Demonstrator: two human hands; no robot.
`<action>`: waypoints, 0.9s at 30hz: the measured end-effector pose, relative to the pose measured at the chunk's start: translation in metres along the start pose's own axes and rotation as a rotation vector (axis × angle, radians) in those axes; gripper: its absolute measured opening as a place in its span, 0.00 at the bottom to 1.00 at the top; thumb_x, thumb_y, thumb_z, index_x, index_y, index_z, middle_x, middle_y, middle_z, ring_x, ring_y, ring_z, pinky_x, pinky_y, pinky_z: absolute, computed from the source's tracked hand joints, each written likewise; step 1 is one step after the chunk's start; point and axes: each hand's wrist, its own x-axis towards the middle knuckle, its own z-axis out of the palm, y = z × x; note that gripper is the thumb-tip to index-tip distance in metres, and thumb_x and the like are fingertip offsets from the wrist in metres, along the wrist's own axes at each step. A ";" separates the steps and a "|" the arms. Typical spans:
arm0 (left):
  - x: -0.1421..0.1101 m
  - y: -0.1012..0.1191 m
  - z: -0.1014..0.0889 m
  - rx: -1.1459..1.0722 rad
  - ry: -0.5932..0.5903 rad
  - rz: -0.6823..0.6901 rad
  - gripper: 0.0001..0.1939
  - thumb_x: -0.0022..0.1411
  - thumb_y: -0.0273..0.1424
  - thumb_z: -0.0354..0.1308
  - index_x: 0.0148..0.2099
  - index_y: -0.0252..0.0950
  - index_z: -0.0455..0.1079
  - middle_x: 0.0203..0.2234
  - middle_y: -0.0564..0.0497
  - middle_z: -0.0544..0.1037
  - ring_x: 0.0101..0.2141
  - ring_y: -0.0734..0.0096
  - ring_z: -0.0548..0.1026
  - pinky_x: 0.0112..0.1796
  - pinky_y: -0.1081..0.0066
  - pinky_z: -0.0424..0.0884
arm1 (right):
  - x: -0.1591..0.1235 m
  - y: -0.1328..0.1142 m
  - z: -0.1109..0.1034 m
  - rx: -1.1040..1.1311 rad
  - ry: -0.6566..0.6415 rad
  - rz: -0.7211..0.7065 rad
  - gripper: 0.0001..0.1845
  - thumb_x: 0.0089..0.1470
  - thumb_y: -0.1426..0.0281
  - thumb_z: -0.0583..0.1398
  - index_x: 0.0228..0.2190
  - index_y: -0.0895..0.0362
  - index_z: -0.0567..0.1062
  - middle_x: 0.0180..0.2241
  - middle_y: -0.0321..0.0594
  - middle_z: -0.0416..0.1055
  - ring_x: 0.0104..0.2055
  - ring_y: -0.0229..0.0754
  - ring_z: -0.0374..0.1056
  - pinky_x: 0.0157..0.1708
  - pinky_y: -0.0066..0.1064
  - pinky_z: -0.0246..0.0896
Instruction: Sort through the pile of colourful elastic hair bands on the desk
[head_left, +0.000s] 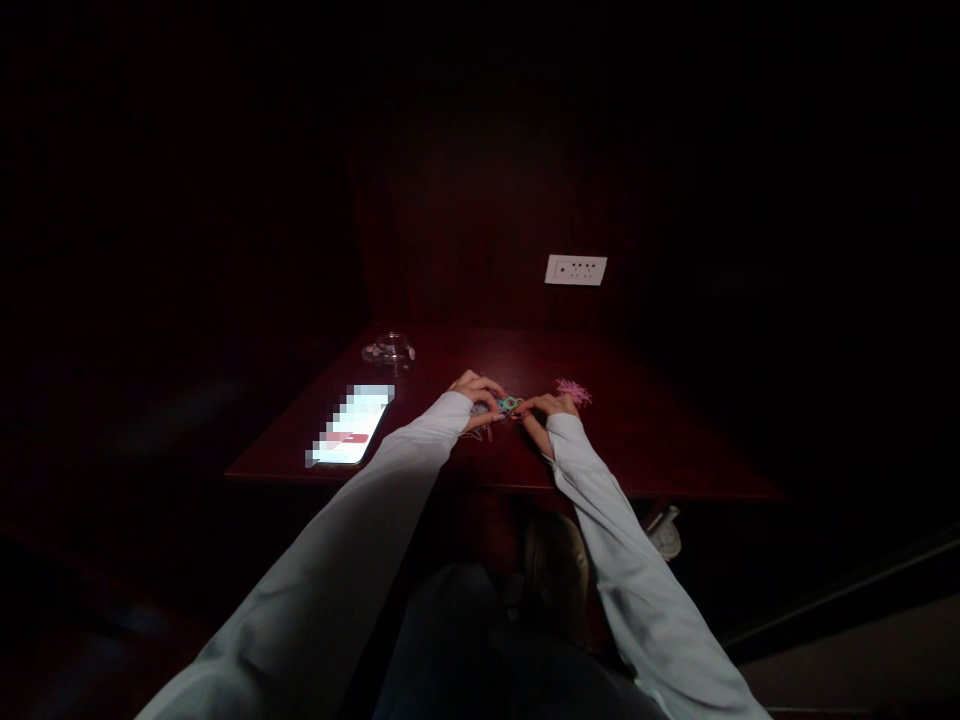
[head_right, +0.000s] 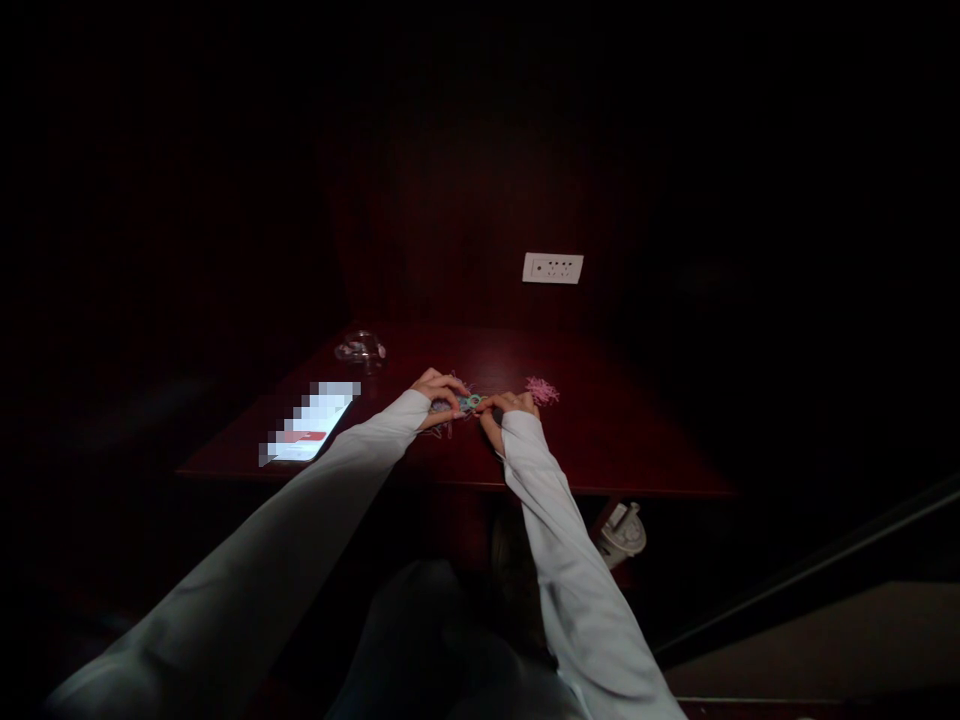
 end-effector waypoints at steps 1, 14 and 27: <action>0.000 0.000 0.000 0.002 0.005 0.002 0.09 0.65 0.38 0.67 0.35 0.40 0.81 0.50 0.48 0.84 0.47 0.62 0.72 0.53 0.60 0.69 | -0.001 0.000 0.002 0.006 0.008 -0.036 0.08 0.57 0.68 0.63 0.33 0.50 0.84 0.36 0.41 0.80 0.45 0.49 0.65 0.50 0.41 0.56; 0.006 -0.003 -0.002 0.023 0.141 -0.022 0.07 0.68 0.33 0.62 0.36 0.38 0.76 0.53 0.47 0.82 0.47 0.62 0.74 0.53 0.60 0.71 | -0.004 -0.022 -0.010 -0.056 -0.195 -0.245 0.13 0.53 0.54 0.72 0.37 0.47 0.83 0.39 0.39 0.79 0.46 0.50 0.64 0.47 0.38 0.58; 0.005 0.004 -0.005 -0.113 0.201 -0.031 0.07 0.68 0.32 0.60 0.36 0.37 0.73 0.53 0.43 0.81 0.48 0.63 0.80 0.53 0.60 0.76 | -0.002 -0.040 -0.017 -0.097 -0.250 -0.219 0.03 0.60 0.65 0.67 0.35 0.50 0.82 0.40 0.39 0.80 0.48 0.49 0.64 0.47 0.37 0.55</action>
